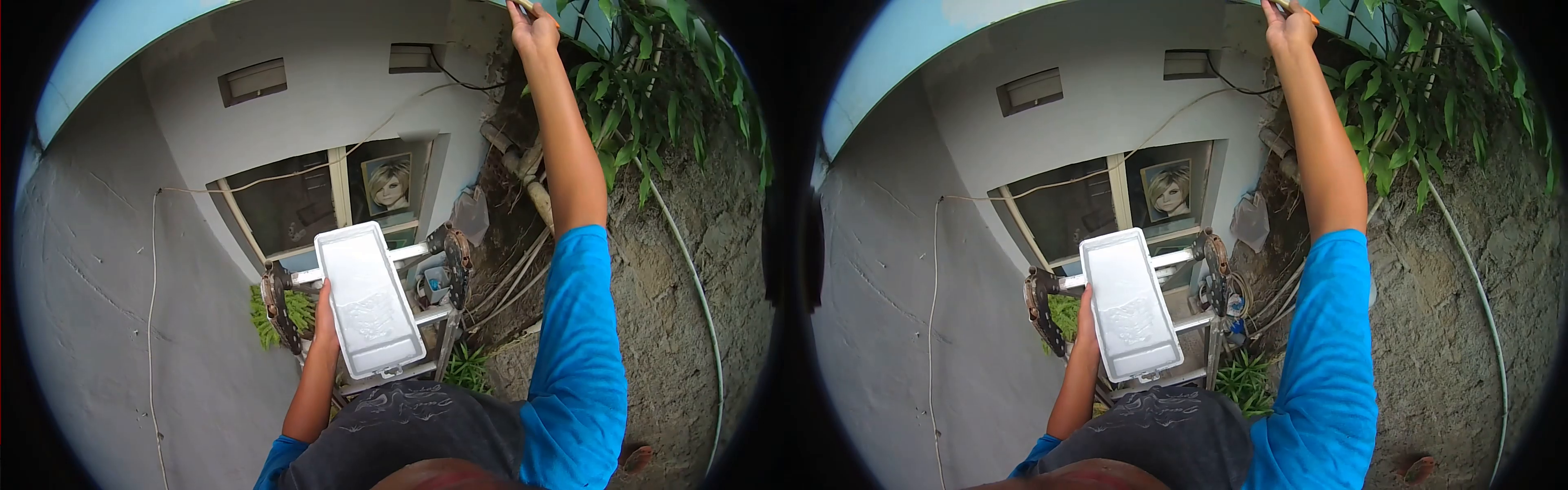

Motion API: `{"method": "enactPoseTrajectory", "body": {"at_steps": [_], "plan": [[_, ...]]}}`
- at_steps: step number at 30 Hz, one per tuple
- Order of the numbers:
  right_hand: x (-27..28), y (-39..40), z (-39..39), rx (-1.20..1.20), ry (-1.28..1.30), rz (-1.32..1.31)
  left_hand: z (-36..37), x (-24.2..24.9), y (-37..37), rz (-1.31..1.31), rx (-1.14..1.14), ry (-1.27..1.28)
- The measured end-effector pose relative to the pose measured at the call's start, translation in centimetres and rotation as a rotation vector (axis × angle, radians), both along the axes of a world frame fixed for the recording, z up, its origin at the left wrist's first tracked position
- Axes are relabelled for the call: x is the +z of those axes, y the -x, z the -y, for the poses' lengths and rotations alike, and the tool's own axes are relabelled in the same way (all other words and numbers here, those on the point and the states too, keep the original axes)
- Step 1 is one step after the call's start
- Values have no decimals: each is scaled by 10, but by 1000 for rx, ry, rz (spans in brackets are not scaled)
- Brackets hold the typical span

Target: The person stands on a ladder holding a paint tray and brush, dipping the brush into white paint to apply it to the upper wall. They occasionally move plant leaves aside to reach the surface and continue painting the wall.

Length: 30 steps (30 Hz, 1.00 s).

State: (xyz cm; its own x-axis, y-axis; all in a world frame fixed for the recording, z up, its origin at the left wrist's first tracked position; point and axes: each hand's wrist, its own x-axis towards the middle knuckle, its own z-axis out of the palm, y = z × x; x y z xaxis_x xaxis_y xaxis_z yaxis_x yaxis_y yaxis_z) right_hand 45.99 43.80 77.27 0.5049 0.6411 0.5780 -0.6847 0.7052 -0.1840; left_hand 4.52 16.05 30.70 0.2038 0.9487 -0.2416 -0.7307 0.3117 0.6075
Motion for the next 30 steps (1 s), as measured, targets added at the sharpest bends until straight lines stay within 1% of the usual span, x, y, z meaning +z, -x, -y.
{"method": "enactPoseTrajectory", "body": {"at_steps": [1,3,4,6,8,9,10,12,14,15,16,18,20,21,23,24,26,27,28,29,30], "plan": [[3,0,2,-3,-1,3,0,-1,-1,3,-3,-1],[9,1,5,-295,-53,86,-1,-2,0,5,-2,0],[12,-1,15,-309,-67,63,-1,-3,0,5,0,-4],[12,-9,40,-625,-102,166,-1,-4,1,-3,4,-7],[11,-3,58,-1140,-155,242,0,-3,0,-24,22,-5],[7,12,72,-1354,-169,291,0,-3,0,-45,35,2],[2,26,75,-1349,-173,292,0,-4,1,-41,40,1],[-2,55,77,-1538,26,579,-1,-6,1,-16,20,-9],[-5,99,72,-1604,-199,590,1,-2,0,-23,22,-10],[-6,125,81,-1562,-224,649,2,1,-1,-28,22,-6],[-6,148,93,-1561,-317,684,2,3,-2,-34,13,-7],[-4,192,100,-1340,-439,631,4,6,-2,-36,7,1],[1,218,115,-1210,-462,571,4,10,-2,-56,-1,5],[2,219,114,-1213,-454,572,5,10,-2,-70,-2,11],[9,219,109,-973,-310,543,5,9,-2,-67,-6,18],[12,210,101,-971,-311,541,5,9,-1,-61,-6,23],[11,171,71,-763,-276,414,6,9,-1,-68,16,17],[9,146,65,-810,-272,406,6,8,-2,-73,34,13],[7,121,64,-936,-238,403,4,8,-2,-69,40,6],[3,96,64,-1210,-152,387,4,7,-1,-58,34,6],[1,69,61,-1419,-91,381,5,5,-1,-46,27,7]]}}
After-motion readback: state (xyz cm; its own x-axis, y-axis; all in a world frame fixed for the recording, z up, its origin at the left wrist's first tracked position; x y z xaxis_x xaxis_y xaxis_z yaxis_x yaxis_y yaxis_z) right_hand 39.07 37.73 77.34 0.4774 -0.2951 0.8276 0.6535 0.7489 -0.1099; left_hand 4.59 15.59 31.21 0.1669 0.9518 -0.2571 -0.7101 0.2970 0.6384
